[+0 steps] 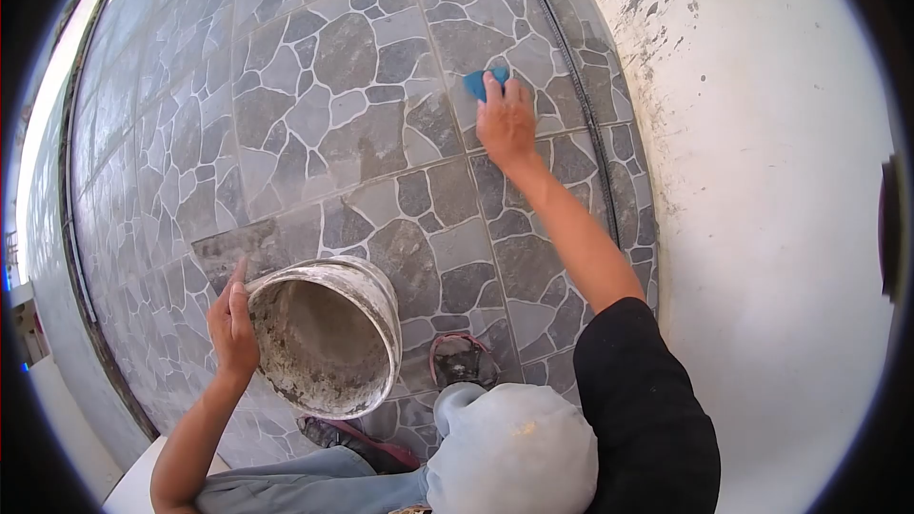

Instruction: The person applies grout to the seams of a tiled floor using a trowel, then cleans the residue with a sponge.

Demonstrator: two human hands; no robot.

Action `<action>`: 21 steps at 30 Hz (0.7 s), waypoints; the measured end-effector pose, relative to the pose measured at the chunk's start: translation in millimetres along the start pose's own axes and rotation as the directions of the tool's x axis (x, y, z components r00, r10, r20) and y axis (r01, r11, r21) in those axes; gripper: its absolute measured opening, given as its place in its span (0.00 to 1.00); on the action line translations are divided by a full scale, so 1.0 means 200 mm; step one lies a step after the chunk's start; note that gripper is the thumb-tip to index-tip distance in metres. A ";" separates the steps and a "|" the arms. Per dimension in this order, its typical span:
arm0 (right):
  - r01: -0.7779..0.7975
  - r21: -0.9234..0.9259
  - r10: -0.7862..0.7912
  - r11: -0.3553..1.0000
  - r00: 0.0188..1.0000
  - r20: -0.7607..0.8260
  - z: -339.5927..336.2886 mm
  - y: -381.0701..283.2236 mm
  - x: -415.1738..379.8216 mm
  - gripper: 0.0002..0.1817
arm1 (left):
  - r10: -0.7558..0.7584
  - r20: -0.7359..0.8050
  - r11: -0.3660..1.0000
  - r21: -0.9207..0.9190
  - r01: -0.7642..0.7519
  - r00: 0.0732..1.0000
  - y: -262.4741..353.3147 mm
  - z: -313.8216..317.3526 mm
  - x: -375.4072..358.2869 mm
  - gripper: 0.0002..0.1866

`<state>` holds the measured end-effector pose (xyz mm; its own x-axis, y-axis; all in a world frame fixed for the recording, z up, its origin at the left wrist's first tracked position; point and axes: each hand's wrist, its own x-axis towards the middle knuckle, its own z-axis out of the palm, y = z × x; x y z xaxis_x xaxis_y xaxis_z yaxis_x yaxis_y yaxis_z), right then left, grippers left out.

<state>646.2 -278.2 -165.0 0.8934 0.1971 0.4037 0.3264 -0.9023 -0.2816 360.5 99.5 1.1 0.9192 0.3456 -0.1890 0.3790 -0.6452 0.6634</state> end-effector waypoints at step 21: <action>-0.378 -0.035 0.375 0.925 0.924 -0.075 -0.22 0.07 -0.36 0.24 | 0.021 0.116 1.000 0.010 -0.022 0.993 -0.06 -0.16 -0.07 0.16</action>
<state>572.2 -321.4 -159.6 0.9246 -0.1852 0.3328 -0.0471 -0.9227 -0.3826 340.8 123.7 19.2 0.9330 0.2505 -0.2583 0.3598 -0.6592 0.6603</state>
